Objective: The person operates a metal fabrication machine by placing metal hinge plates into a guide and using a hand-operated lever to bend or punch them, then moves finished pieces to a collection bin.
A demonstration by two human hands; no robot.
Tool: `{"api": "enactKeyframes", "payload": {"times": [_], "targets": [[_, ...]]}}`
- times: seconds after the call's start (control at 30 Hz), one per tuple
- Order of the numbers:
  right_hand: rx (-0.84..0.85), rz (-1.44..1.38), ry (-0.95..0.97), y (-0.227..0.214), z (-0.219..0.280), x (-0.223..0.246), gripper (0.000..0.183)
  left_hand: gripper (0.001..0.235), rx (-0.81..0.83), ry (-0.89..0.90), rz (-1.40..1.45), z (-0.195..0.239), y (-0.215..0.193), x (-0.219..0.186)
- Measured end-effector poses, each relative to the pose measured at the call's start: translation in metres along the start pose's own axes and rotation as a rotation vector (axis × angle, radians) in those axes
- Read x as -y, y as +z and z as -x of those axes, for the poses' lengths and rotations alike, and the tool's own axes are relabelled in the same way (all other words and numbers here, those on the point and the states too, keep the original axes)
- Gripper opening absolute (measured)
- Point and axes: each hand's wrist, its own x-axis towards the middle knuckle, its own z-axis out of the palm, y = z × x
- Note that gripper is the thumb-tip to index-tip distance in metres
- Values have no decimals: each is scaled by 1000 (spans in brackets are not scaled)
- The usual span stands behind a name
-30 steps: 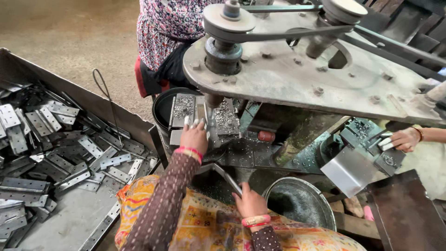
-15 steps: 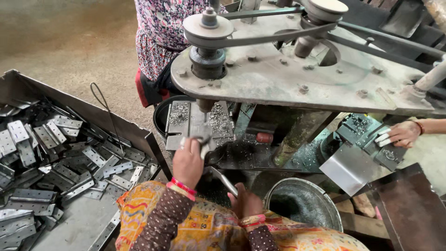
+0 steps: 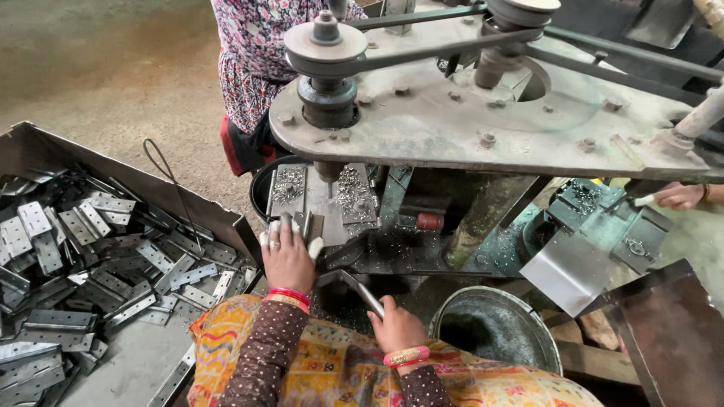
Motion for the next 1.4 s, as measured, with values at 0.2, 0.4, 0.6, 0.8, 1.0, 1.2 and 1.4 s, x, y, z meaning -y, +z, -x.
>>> {"api": "enactKeyframes", "payload": {"times": [0.2, 0.4, 0.6, 0.8, 1.0, 1.2, 1.4], "targets": [[6, 28, 20, -5, -2, 4, 37, 49, 198, 126, 23, 5, -9, -26], [80, 37, 30, -16, 3, 8, 39, 41, 268, 30, 103, -42, -4, -27], [470, 221, 137, 44, 4, -26, 36, 42, 175, 32, 120, -54, 16, -24], [791, 273, 311, 107, -1, -48, 65, 33, 17, 42, 183, -44, 20, -13], [753, 88, 339, 81, -2, -40, 46, 26, 12, 77, 234, -32, 15, -7], [419, 295, 63, 15, 6, -12, 38, 25, -16, 89, 263, -51, 29, -10], [701, 212, 247, 97, -1, -44, 51, 25, -77, 100, 263, -61, 34, -12]]}}
